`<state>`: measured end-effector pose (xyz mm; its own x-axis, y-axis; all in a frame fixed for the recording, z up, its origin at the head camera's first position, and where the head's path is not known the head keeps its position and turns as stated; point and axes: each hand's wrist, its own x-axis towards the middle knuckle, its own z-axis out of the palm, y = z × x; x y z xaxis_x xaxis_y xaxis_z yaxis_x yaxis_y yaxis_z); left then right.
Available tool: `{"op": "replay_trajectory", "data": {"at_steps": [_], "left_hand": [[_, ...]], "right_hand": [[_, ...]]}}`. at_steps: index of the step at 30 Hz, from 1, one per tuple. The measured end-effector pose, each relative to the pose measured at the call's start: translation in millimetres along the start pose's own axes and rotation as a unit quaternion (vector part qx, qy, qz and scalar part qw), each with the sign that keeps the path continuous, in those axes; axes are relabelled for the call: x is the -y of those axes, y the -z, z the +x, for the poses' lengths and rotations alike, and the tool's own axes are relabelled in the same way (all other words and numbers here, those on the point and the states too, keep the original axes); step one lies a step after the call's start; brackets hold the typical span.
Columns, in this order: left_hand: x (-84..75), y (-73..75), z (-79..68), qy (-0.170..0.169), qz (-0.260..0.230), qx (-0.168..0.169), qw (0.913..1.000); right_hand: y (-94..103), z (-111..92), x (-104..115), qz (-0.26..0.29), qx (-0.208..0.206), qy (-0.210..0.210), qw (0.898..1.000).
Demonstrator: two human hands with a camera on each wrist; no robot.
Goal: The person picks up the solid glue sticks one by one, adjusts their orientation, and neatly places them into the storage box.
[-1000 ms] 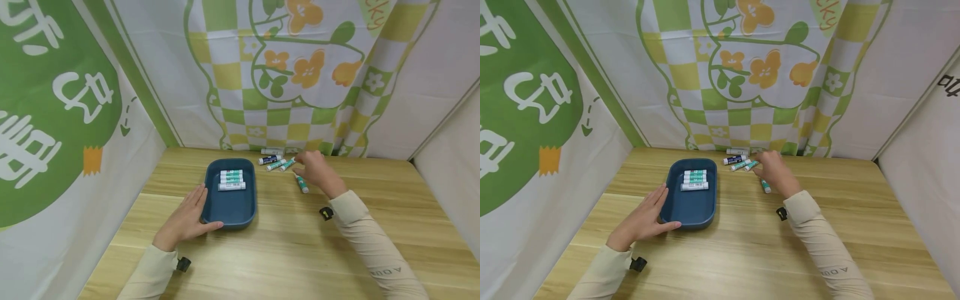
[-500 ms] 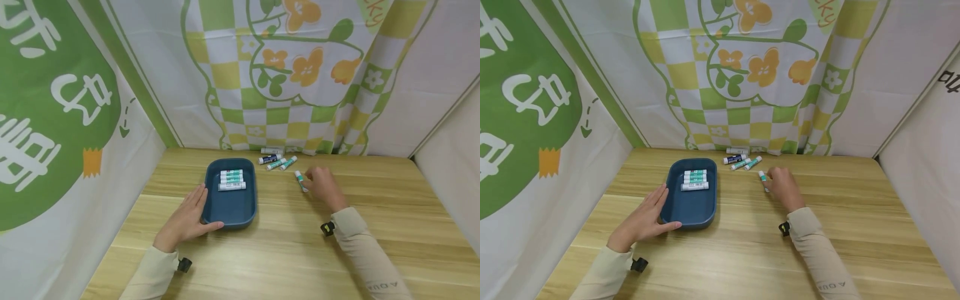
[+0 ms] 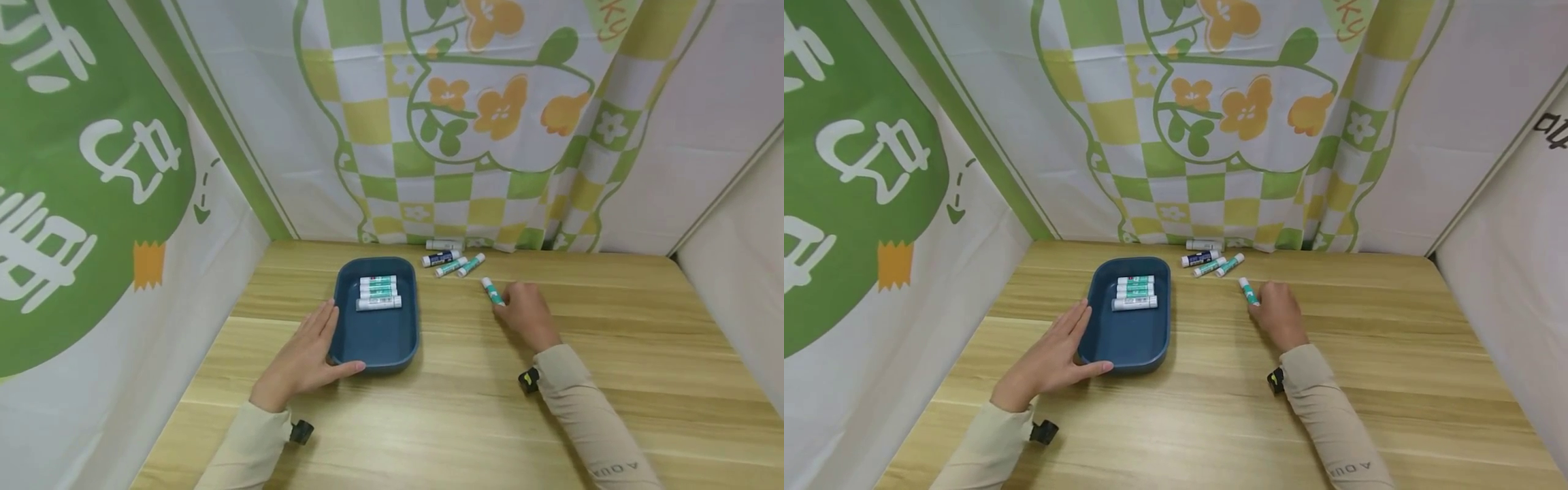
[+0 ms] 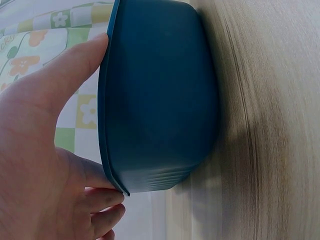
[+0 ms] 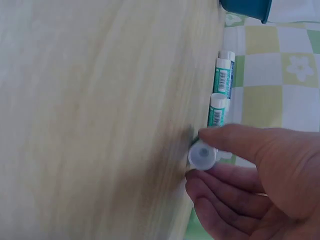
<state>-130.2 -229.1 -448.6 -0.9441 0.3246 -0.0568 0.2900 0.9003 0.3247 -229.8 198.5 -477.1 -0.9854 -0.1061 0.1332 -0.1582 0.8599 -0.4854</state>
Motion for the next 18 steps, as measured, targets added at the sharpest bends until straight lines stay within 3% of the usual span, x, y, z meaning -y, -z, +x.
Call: {"op": "replay_trajectory", "data": {"at_steps": [8, 18], "left_hand": [[1.6, -2.9, 0.3, 0.000, -0.004, -0.001, 1.0000], [2.7, -0.9, -0.2, -0.010, -0.006, -0.006, 0.9999]], "right_hand": [[1.3, 1, 4, 0.001, 0.002, -0.035, 0.999], [7.3, 10, 3, 0.020, -0.023, -0.009, 0.999]]}}
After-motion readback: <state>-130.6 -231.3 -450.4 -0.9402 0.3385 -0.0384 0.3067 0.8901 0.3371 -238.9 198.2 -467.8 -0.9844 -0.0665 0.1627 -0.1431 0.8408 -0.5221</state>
